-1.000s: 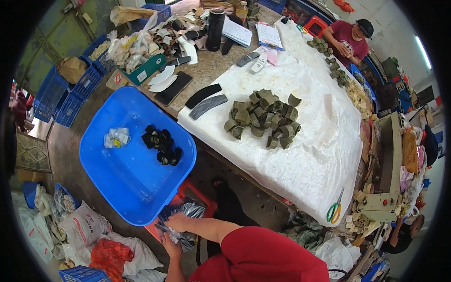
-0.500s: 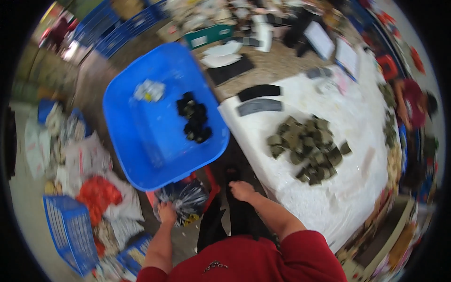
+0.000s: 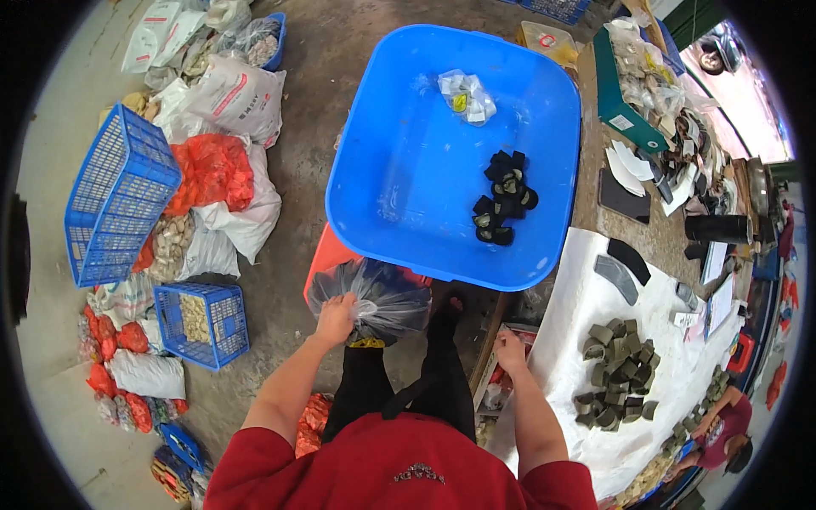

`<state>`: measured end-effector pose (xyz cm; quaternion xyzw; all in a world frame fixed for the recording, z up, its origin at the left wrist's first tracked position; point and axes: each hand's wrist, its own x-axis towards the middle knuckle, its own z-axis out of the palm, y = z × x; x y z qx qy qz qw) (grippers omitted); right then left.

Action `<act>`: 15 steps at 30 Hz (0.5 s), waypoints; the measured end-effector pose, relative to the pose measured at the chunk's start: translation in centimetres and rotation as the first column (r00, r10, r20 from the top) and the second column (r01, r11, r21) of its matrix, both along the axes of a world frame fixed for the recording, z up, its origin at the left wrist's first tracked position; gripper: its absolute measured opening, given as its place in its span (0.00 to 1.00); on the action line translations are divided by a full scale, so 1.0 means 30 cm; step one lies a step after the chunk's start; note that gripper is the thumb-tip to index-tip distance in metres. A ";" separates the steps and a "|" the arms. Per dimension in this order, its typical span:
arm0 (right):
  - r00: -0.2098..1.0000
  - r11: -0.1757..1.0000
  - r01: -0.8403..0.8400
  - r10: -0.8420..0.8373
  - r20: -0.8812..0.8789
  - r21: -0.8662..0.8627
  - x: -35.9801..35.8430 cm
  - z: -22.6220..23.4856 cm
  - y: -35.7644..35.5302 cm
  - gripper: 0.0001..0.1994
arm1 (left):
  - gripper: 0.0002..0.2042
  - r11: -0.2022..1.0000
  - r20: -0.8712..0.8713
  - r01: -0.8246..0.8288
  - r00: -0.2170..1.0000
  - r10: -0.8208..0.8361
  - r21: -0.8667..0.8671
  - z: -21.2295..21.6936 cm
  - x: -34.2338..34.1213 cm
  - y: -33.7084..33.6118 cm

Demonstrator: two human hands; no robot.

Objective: Sorting and packing small shoe components into plastic bags.

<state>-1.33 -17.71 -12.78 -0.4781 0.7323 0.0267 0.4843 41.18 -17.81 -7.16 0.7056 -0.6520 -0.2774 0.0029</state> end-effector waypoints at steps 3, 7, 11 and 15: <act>1.000 0.998 -0.016 0.016 0.002 -0.061 0.083 0.035 -0.022 0.13 | 0.14 0.999 -0.112 0.019 0.993 -0.024 -0.044 0.024 0.043 0.017; 0.998 0.987 0.055 -0.058 -0.016 -0.148 0.248 0.147 -0.012 0.12 | 0.14 0.998 -0.275 -0.032 0.961 0.013 -0.063 0.064 0.117 0.035; 0.973 0.940 0.230 -0.214 0.090 -0.252 0.430 0.282 -0.100 0.11 | 0.13 0.994 -0.381 -0.097 0.922 0.074 -0.042 0.108 0.213 0.047; 0.966 0.852 0.257 -0.240 0.096 -0.456 0.526 0.341 -0.346 0.12 | 0.13 0.946 -0.438 -0.324 0.853 0.284 -0.017 0.138 0.286 0.053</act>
